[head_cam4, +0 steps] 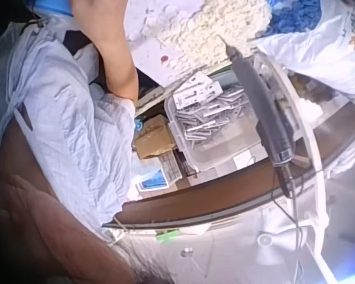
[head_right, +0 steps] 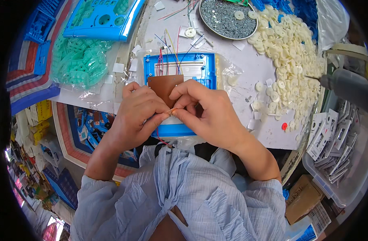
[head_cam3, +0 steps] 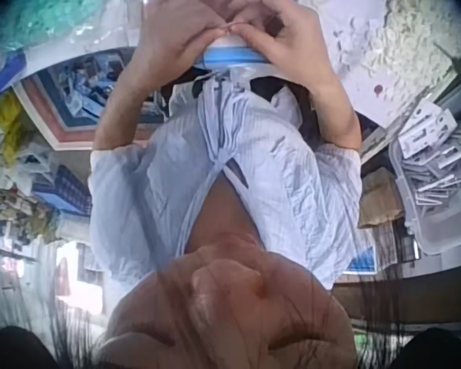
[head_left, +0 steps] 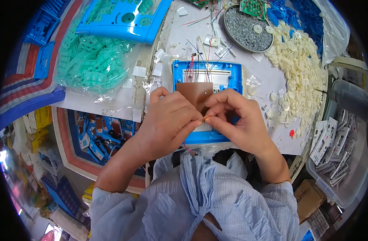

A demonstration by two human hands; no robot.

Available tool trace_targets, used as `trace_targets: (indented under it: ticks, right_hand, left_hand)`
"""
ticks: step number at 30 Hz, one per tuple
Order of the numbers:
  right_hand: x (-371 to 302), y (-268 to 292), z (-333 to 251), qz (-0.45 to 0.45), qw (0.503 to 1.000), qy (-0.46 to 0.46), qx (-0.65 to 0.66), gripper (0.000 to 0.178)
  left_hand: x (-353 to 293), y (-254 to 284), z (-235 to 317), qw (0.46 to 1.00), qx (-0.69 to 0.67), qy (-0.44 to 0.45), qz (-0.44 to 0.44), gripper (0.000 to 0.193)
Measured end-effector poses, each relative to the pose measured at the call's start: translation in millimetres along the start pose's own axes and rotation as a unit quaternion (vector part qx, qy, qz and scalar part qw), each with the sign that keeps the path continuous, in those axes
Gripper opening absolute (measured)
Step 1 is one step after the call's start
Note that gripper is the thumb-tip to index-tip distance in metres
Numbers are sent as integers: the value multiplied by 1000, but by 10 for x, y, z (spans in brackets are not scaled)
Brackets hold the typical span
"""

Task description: Assemble electronic components and circuit boards into a blue plastic device casing.

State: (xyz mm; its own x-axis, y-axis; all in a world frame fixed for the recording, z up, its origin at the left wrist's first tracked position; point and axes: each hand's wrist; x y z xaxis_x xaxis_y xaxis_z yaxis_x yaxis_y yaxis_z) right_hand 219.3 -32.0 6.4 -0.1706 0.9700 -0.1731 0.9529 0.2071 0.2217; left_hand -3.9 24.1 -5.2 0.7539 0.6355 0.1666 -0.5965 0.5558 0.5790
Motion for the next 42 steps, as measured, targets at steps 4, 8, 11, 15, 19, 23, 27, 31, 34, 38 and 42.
trace_targets:
  ticks: [4, 8, 11, 15, 19, 23, 27, 31, 34, 38, 42]
  right_hand:
    - [-4, 5, 4, 9, 1000, -13, 13, 23]
    - [-4, 22, -3, 12, 1000, -8, 10, 23]
    - [-4, 15, 2, 11, 1000, -4, 10, 23]
    - [-7, -3, -13, 14, 1000, 0, -2, 23]
    - [-3, -17, 7, 16, 1000, 5, 5, 22]
    - [-8, -23, 2, 14, 1000, 8, 9, 22]
    - [1, -24, 18, 11, 1000, -1, 13, 21]
    - [5, 5, -56, -8, 1000, -29, 11, 22]
    - [3, -22, 6, 14, 1000, 8, 20, 20]
    - [3, -13, -25, 12, 1000, 3, 4, 21]
    - [7, -27, -14, 15, 1000, 0, 7, 21]
  left_hand:
    - [-18, 17, 0, 1000, 9, 3, 9, 12]
    - [-22, 6, 49, 1000, 6, 25, 12, 14]
    - [-23, -56, 62, 999, 15, 29, 38, 16]
    - [-5, -116, 101, 997, 31, 45, 59, 18]
    - [-14, -188, 84, 995, 29, 43, 83, 20]
    - [-32, -175, 59, 996, 39, 34, 76, 20]
    - [-51, -93, 90, 996, 31, 45, 70, 21]
    - [-54, -64, 135, 995, 36, 48, 81, 20]
    - [-63, -90, 101, 994, 44, 42, 88, 19]
    - [-75, -91, 104, 994, 42, 47, 87, 19]
    - [-93, -94, 93, 994, 31, 49, 88, 21]
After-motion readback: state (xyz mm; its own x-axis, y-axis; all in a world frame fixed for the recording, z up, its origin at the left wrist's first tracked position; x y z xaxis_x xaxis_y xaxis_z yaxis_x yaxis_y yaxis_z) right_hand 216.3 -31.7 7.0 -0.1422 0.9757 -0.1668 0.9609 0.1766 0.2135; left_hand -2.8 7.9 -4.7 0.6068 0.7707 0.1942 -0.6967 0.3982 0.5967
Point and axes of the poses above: each hand's wrist, its own x-axis towards the middle knuckle, its own y-axis out of the back of the hand, z = x × y, and after that the axes turned 4 degrees about -x, right-handed
